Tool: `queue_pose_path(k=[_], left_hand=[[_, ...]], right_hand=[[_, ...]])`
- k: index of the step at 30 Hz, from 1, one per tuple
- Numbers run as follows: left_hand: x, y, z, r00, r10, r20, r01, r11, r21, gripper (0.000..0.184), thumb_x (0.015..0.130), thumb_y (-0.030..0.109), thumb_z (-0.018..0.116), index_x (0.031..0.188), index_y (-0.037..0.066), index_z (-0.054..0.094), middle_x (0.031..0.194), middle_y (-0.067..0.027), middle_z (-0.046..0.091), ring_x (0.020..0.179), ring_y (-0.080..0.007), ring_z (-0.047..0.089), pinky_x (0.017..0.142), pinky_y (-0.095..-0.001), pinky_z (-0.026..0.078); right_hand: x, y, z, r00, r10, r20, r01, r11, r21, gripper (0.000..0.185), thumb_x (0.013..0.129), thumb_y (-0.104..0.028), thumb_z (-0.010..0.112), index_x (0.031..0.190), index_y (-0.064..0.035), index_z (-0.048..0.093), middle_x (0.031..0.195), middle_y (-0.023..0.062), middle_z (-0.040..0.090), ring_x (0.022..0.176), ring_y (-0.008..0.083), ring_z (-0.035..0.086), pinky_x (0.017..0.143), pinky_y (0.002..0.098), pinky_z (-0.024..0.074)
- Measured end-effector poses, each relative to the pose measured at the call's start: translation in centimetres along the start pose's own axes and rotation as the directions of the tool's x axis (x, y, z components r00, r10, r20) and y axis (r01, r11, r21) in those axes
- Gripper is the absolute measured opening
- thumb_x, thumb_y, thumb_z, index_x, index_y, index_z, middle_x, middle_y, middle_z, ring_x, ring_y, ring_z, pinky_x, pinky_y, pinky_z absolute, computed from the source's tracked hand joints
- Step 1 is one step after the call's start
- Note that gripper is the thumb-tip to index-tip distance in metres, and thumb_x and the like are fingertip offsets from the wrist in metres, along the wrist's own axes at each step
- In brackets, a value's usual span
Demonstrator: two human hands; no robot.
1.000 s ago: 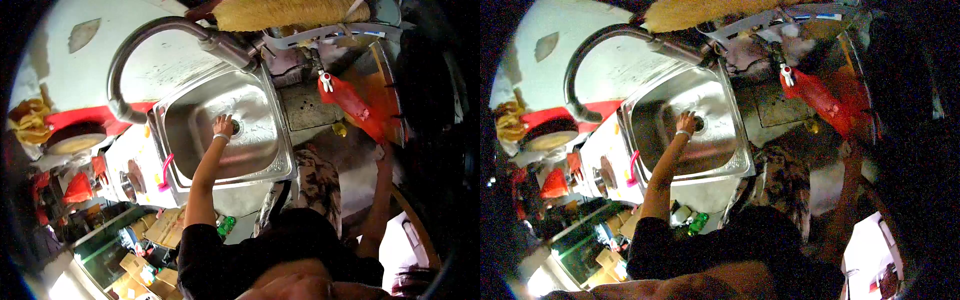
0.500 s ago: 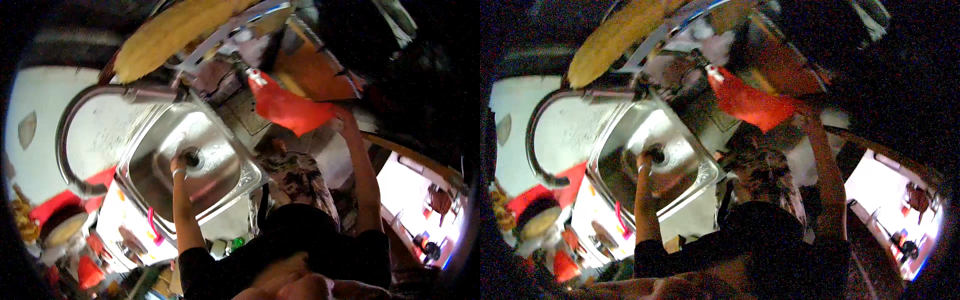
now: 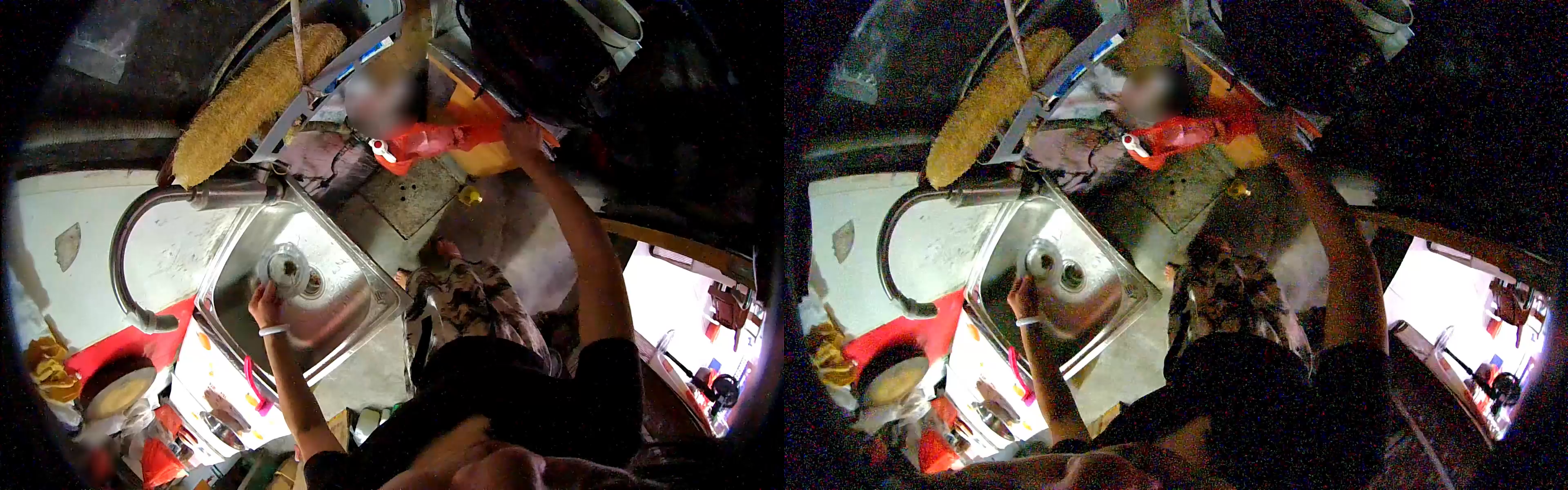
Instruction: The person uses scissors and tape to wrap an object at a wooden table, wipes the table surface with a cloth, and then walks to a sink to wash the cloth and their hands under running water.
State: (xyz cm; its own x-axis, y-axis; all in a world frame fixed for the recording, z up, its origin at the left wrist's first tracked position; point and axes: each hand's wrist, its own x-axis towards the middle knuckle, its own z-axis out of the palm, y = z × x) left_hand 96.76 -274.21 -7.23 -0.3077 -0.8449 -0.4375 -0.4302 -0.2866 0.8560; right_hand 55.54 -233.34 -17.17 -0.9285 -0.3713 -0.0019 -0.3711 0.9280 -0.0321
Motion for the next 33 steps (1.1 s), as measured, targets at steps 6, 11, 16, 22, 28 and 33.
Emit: queue_pose_path(k=[6, 11, 16, 22, 28, 33], left_hand=[[-3.8, 4.1, 10.3, 0.962, 0.040, 0.270, 0.003, 0.987, -0.159, 0.017, 0.069, 0.009, 0.058, 0.082, -0.002, 0.055, 0.069, -0.0063, 0.055, 0.060, -0.0136, 0.052, 0.050, -0.0247, 0.044], [-6.3, 3.5, 20.0, 0.910, 0.015, 0.415, 0.135, 0.935, -0.328, 0.019, 0.070, 0.007, 0.056, 0.087, -0.002, 0.053, 0.078, -0.0117, 0.058, 0.067, -0.0200, 0.056, 0.050, -0.0300, 0.047], [-7.9, 1.8, 28.4, 0.863, -0.201, 0.463, 0.414, 0.806, -0.422, 0.020, 0.074, 0.005, 0.052, 0.093, -0.003, 0.051, 0.080, -0.0113, 0.058, 0.064, -0.0194, 0.056, 0.049, -0.0317, 0.047], [-7.5, -0.7, 35.7, 0.847, -0.012, 0.532, 0.201, 0.933, -0.299, 0.017, 0.074, 0.009, 0.055, 0.089, -0.001, 0.054, 0.085, -0.0075, 0.058, 0.062, -0.0164, 0.055, 0.051, -0.0289, 0.046], [-3.3, -6.9, 38.7, 0.548, 0.450, 0.705, -0.832, 0.375, 0.408, 0.043, 0.079, 0.018, 0.039, 0.120, 0.005, 0.035, 0.124, -0.0163, 0.033, 0.117, -0.0311, 0.027, 0.098, -0.0436, 0.018], [-6.5, -7.3, 38.6, 0.602, 0.298, 0.741, -0.791, 0.349, 0.503, 0.048, 0.077, 0.013, 0.037, 0.122, -0.001, 0.027, 0.128, -0.0154, 0.027, 0.121, -0.0313, 0.019, 0.100, -0.0445, 0.010]], right_hand=[[0.6, -0.2, -1.4, 0.934, -0.152, 0.324, 0.269, 0.894, -0.358, 0.013, 0.072, -0.012, 0.049, 0.076, -0.0075, 0.061, 0.070, 0.0083, 0.061, 0.066, 0.0242, 0.060, 0.053, 0.0364, 0.0469], [0.4, 0.6, 0.5, 0.924, -0.234, 0.303, 0.347, 0.844, -0.409, 0.012, 0.070, -0.009, 0.051, 0.076, -0.0069, 0.062, 0.070, 0.0083, 0.061, 0.063, 0.0227, 0.061, 0.052, 0.0354, 0.0478], [-0.6, -1.7, -3.4, 0.894, -0.447, -0.036, 0.445, 0.893, -0.066, 0.012, 0.071, -0.017, 0.056, 0.075, -0.0065, 0.061, 0.072, 0.0095, 0.061, 0.060, 0.0187, 0.059, 0.050, 0.0317, 0.0456], [-1.0, -3.1, -4.4, 0.776, -0.245, 0.581, -0.397, 0.526, 0.752, 0.027, 0.071, -0.030, 0.060, 0.078, -0.0038, 0.061, 0.065, 0.0014, 0.055, 0.052, 0.0073, 0.048, 0.045, 0.0232, 0.0378], [1.1, -0.9, 1.0, 0.981, -0.157, -0.116, 0.175, 0.452, 0.875, 0.026, 0.073, -0.026, 0.059, 0.079, -0.0008, 0.060, 0.063, 0.0016, 0.056, 0.054, 0.0100, 0.051, 0.048, 0.0253, 0.0397], [1.6, -3.7, -1.1, 0.910, -0.366, -0.193, 0.395, 0.628, 0.670, 0.018, 0.073, -0.017, 0.056, 0.080, -0.0001, 0.059, 0.067, 0.0101, 0.058, 0.059, 0.0234, 0.056, 0.054, 0.0323, 0.0444]])
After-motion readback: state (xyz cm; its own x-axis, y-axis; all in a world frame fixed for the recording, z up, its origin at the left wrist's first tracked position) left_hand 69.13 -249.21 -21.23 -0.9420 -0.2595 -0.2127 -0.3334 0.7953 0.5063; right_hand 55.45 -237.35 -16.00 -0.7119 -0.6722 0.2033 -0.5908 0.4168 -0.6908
